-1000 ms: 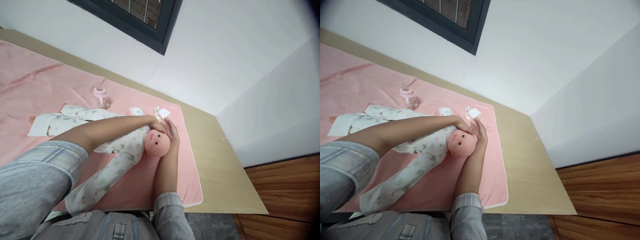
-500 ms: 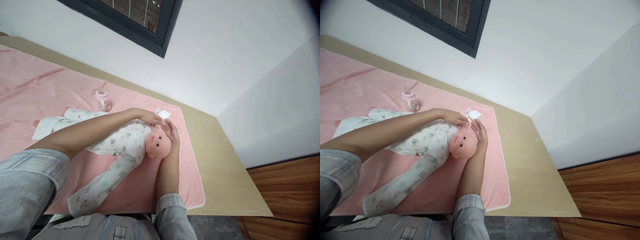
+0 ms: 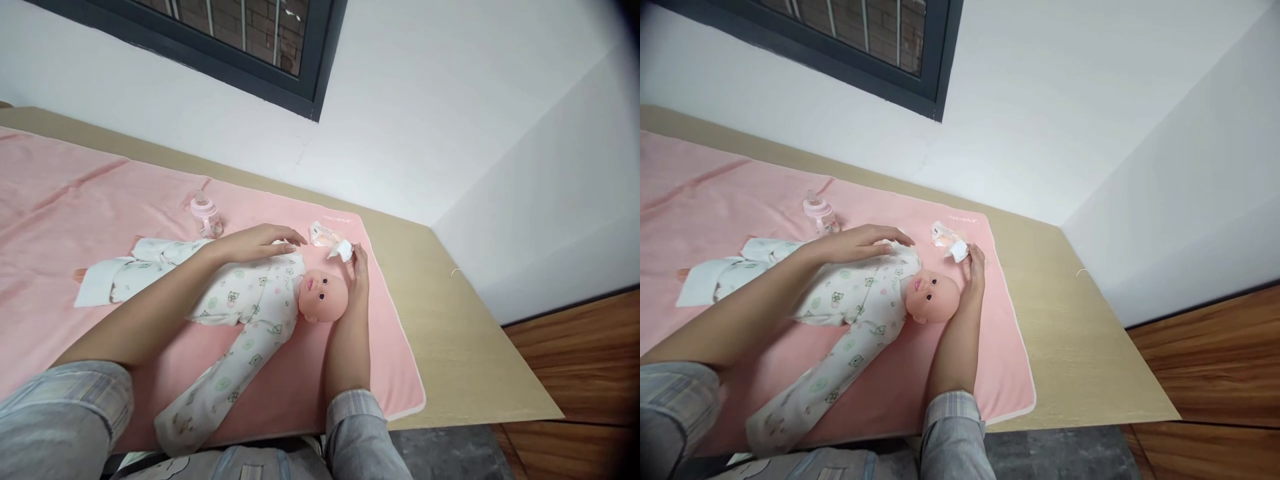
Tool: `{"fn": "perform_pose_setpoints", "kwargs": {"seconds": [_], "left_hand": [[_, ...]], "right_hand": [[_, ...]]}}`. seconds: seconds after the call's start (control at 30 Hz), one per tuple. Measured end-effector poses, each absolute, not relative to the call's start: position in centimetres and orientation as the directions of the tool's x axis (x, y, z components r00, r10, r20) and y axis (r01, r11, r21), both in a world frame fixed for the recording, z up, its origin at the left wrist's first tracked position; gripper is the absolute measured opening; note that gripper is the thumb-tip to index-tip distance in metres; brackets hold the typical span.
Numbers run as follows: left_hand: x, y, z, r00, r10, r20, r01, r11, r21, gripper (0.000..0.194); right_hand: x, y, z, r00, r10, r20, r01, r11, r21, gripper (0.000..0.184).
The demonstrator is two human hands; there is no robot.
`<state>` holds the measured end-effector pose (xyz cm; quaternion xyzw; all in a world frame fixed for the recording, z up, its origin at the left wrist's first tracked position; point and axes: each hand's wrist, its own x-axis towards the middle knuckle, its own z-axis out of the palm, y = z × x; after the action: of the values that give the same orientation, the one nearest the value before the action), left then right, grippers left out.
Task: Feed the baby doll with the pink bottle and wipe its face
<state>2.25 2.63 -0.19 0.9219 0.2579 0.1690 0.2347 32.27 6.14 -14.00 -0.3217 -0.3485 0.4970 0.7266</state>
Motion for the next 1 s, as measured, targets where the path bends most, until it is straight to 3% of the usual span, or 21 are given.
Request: {"fn": "perform_pose_setpoints", "kwargs": {"seconds": [0.17,0.43,0.6,0.8,1.0], "left_hand": [[1.9,1.9,-1.1,0.745,0.630,0.220,0.410,-0.693,0.593,0.043],[3.8,0.4,-2.1,0.563,0.769,0.303,0.319,-0.540,0.779,0.039],[4.0,0.5,-3.0,0.575,0.778,0.255,0.101,-0.376,0.921,0.048],[4.0,0.7,-3.6,0.621,0.775,0.118,-0.092,-0.077,0.993,0.064],[4.3,0.7,-3.8,0.562,0.818,0.122,-0.186,-0.019,0.982,0.059]], "right_hand": [[32.6,4.4,-10.7,0.080,0.956,0.282,-0.354,0.292,-0.888,0.053],[29.1,1.6,-3.7,-0.193,0.900,0.390,-0.115,0.375,-0.920,0.040],[25.7,0.2,-1.6,-0.357,0.882,0.307,0.006,0.330,-0.944,0.034],[24.1,-0.9,-0.6,-0.359,0.891,0.278,0.116,0.338,-0.934,0.031],[23.6,-2.4,0.5,-0.305,0.896,0.323,0.269,0.407,-0.873,0.021]]}}
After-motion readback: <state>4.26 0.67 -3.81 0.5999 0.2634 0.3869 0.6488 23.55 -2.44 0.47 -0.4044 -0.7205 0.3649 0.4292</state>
